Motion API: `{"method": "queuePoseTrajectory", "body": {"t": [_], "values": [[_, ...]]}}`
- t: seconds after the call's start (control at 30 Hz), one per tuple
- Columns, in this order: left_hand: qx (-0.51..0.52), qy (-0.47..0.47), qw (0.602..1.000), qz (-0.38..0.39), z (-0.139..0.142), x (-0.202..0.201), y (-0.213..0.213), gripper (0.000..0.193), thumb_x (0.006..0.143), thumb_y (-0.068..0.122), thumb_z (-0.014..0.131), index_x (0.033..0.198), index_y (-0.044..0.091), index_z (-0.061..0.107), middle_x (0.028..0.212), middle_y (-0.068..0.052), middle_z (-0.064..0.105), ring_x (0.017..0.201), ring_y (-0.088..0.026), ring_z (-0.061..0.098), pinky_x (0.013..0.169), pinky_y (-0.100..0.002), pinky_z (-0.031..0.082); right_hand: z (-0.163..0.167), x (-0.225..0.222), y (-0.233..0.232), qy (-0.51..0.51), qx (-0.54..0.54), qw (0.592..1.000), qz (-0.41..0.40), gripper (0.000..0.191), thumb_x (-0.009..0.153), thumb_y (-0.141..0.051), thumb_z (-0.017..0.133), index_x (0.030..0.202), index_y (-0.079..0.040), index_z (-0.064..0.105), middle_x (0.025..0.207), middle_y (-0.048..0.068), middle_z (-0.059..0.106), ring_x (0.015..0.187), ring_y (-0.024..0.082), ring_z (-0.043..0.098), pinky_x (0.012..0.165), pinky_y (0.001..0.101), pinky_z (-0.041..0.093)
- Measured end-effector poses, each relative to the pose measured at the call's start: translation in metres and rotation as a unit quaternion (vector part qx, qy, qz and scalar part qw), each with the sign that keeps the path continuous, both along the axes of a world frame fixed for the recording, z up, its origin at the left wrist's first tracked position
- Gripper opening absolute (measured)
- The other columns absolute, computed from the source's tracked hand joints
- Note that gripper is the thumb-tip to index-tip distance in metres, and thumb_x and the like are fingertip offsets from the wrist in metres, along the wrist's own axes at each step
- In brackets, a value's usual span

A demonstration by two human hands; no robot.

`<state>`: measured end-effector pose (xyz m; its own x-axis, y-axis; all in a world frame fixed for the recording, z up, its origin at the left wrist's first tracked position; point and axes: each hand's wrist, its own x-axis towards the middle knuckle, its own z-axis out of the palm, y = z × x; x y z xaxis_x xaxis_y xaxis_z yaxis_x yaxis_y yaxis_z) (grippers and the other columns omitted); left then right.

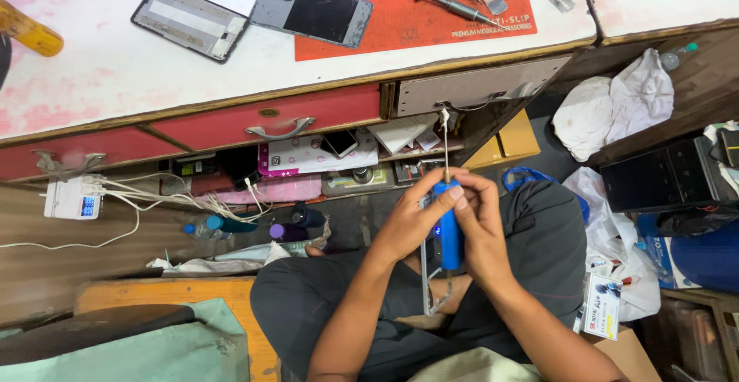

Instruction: The person handles a mobile phone screen, peels off a protective film, and then uses a blue electric screwdriver to work on the phone's metal frame. The person repeatedly applies the screwdriver to different points on the frame while holding it in the other hand.

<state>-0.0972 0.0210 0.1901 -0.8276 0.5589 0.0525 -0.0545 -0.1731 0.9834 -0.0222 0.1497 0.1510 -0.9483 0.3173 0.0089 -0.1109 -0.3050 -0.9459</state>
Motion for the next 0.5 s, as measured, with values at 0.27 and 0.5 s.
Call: {"method": "queuePoseTrajectory", "body": {"t": [0.27, 0.5], "values": [[-0.024, 0.104, 0.991, 0.084, 0.015, 0.011, 0.001, 0.038, 0.099, 0.018, 0.068, 0.134, 0.002, 0.065, 0.117, -0.009, 0.069, 0.111, -0.017, 0.065, 0.101, -0.029, 0.05, 0.043, -0.042, 0.036, 0.074, 0.228, 0.969, -0.058, 0.014, 0.105, -0.001, 0.065, 0.118, 0.001, 0.063, 0.111, 0.006, 0.065, 0.103, 0.011, 0.063, 0.092, 0.0253, 0.051], [0.043, 0.029, 0.997, -0.062, 0.017, 0.01, -0.003, 0.039, 0.102, 0.019, 0.064, 0.136, 0.001, 0.062, 0.12, -0.008, 0.067, 0.109, -0.017, 0.065, 0.099, -0.031, 0.052, 0.063, -0.06, 0.057, 0.048, -0.062, 0.996, 0.043, 0.024, 0.1, -0.004, 0.063, 0.123, 0.001, 0.066, 0.11, 0.011, 0.073, 0.092, 0.015, 0.069, 0.082, 0.0296, 0.057]]}}
